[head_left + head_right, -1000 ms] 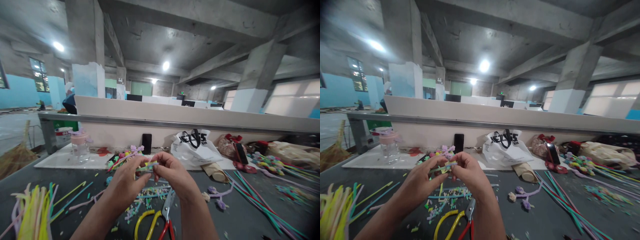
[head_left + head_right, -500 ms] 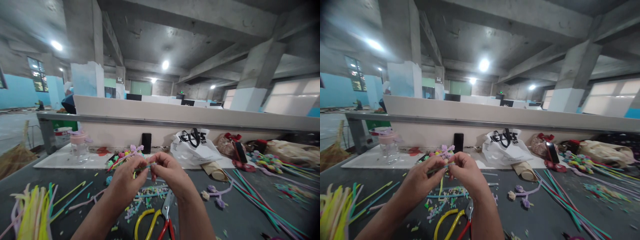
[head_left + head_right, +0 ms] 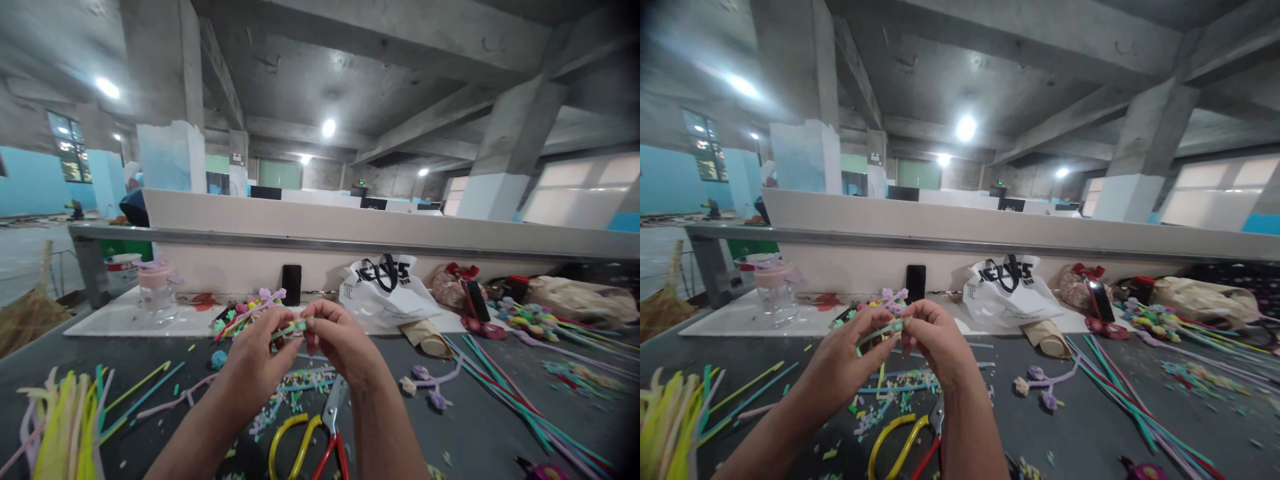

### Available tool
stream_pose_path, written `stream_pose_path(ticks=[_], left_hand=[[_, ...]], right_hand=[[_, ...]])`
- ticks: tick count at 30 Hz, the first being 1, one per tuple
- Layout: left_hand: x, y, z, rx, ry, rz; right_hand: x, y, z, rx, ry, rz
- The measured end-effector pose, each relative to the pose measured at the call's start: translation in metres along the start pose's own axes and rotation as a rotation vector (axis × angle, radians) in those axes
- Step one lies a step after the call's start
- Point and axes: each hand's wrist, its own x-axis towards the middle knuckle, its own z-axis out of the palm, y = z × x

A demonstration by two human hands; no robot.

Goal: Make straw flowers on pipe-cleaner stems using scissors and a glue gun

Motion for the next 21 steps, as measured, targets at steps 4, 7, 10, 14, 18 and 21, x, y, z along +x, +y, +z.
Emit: stream_pose_path(ticks=[4, 7, 10, 14, 18, 21], left_hand=[[-0.001, 0.002, -0.001, -0.031, -0.008, -0.004], [-0.001, 0.003, 0.000, -0.087, -0.016, 0.005], [0.000, 0.002, -0.001, -0.126, -0.023, 0.025], [0.000, 0.002, -0.003, -0.032, 0.018, 0.029], [0.000, -0.002, -0.004, 0.003, 0.038, -0.016], [0.001, -0.007, 0.000, -0.163, 0.031, -0.054]], right_hand=[[-0.002, 0.000, -0.002, 0.072, -0.067, 0.001], [-0.003, -0.001, 0.002, 0.064, -0.064, -0.017], [-0.005, -0.005, 0.005, 0.049, -0.036, -0.026], [-0.006, -0.010, 0.003, 0.013, -0.008, -0.003], [-0.001, -0.005, -0.005, -0.037, 0.281, -0.139], [0.002, -0.001, -0.006, -0.069, 0.372, -0.184]])
